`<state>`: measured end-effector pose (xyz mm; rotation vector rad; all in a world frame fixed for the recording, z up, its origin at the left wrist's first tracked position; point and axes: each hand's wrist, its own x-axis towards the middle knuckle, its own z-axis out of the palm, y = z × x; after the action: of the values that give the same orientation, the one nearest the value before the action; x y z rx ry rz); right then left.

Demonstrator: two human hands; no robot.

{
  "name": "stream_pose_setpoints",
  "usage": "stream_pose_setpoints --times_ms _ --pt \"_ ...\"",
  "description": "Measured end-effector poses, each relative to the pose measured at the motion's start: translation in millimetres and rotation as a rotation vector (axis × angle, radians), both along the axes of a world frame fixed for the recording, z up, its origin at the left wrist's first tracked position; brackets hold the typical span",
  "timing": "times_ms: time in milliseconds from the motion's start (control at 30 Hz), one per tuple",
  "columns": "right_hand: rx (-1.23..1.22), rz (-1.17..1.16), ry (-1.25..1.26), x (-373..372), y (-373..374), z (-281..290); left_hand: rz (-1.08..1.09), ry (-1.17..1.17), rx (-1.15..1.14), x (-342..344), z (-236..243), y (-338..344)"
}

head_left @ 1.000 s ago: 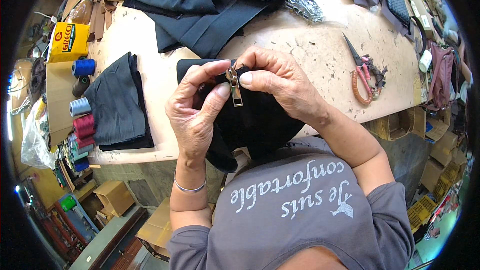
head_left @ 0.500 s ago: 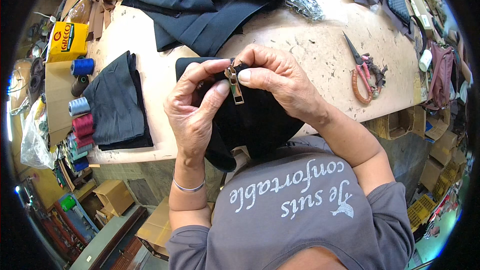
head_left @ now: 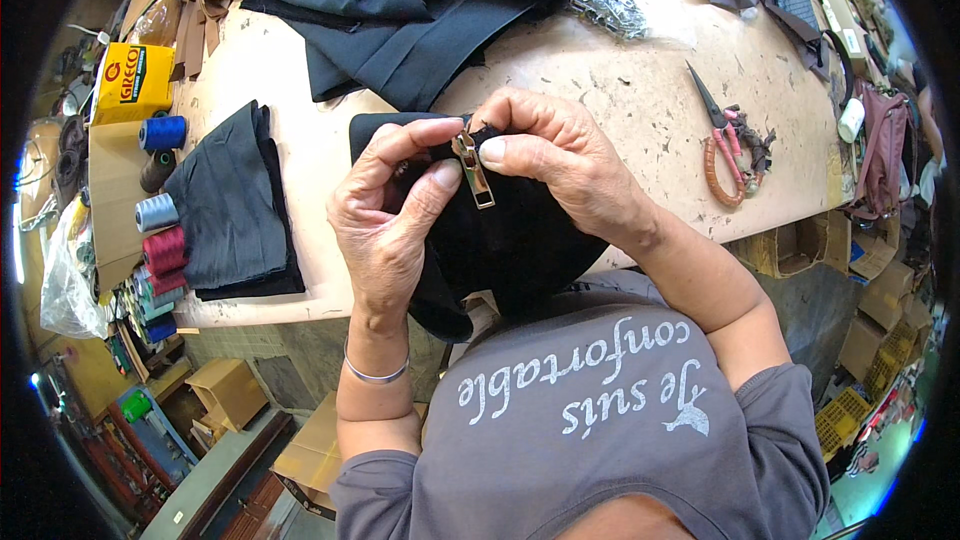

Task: The recorder attaches and tests a zipper on a piece of black leather material at a workshop station.

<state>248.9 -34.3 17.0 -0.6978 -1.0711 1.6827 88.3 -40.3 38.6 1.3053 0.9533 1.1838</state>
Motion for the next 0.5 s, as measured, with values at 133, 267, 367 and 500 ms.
stream_pose_setpoints --times_ms 133,267,367,500 --pt "-0.015 0.007 0.015 -0.8 0.7 -1.6 -0.001 0.018 0.022 -0.2 -0.7 0.6" --pt "-0.027 0.007 0.016 -1.2 1.0 -2.5 0.004 0.051 0.04 -0.5 -1.2 1.0" --pt "-0.03 0.002 -0.009 -0.4 0.5 -2.7 0.01 0.029 0.025 0.6 -1.9 0.5" --pt "-0.023 -0.007 -0.049 -0.4 0.8 -3.0 0.009 0.014 0.031 1.9 -2.9 0.7"
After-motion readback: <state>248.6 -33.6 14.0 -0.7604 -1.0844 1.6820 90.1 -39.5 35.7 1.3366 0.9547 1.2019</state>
